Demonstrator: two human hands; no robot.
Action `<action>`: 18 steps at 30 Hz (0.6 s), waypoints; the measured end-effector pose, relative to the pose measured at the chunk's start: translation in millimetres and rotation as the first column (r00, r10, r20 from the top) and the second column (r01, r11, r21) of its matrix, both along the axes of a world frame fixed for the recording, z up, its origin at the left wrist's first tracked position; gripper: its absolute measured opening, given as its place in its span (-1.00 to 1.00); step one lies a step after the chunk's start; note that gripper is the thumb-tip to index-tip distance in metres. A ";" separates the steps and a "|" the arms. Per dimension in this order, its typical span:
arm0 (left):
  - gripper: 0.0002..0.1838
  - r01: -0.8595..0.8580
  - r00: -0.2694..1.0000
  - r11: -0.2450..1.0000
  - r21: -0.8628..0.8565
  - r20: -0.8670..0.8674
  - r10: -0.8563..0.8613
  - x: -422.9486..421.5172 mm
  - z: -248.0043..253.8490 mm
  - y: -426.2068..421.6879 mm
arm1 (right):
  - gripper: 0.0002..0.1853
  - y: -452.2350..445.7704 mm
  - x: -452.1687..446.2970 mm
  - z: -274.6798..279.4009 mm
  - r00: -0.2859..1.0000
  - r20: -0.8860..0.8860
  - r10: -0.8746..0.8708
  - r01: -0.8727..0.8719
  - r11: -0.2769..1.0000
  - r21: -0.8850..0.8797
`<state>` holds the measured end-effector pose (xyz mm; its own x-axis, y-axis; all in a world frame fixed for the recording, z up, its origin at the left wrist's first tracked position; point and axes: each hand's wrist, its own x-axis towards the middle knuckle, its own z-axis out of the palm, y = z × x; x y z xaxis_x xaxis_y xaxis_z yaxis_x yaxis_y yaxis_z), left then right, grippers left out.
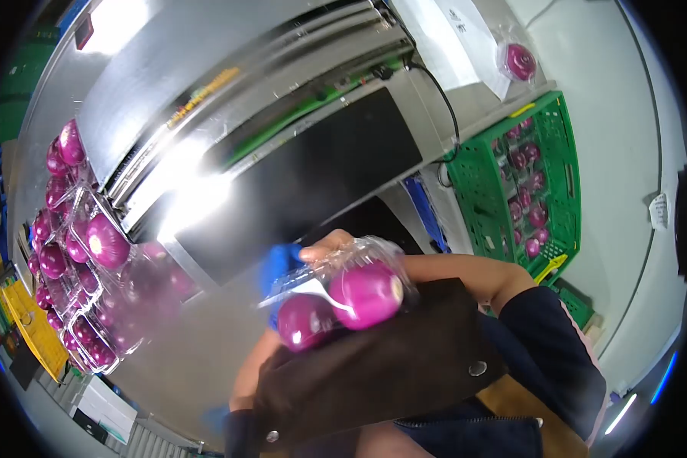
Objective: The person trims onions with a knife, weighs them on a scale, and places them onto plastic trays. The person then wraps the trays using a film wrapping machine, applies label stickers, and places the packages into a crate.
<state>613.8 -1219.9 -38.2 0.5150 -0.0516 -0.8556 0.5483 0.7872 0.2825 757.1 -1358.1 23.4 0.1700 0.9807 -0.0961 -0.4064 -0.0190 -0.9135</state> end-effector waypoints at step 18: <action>-0.71 0.663 -0.099 0.301 0.686 0.478 -0.873 159.9 91.0 -110.8 | -0.48 -143.9 48.7 107.2 0.779 0.579 -0.241 0.478 0.825 -0.300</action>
<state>773.7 -1330.7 52.7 0.5498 -0.7941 -0.2589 0.2582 -0.1332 0.9569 805.8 -1502.0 130.6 0.6405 0.7194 -0.2686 0.0452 -0.3845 -0.9220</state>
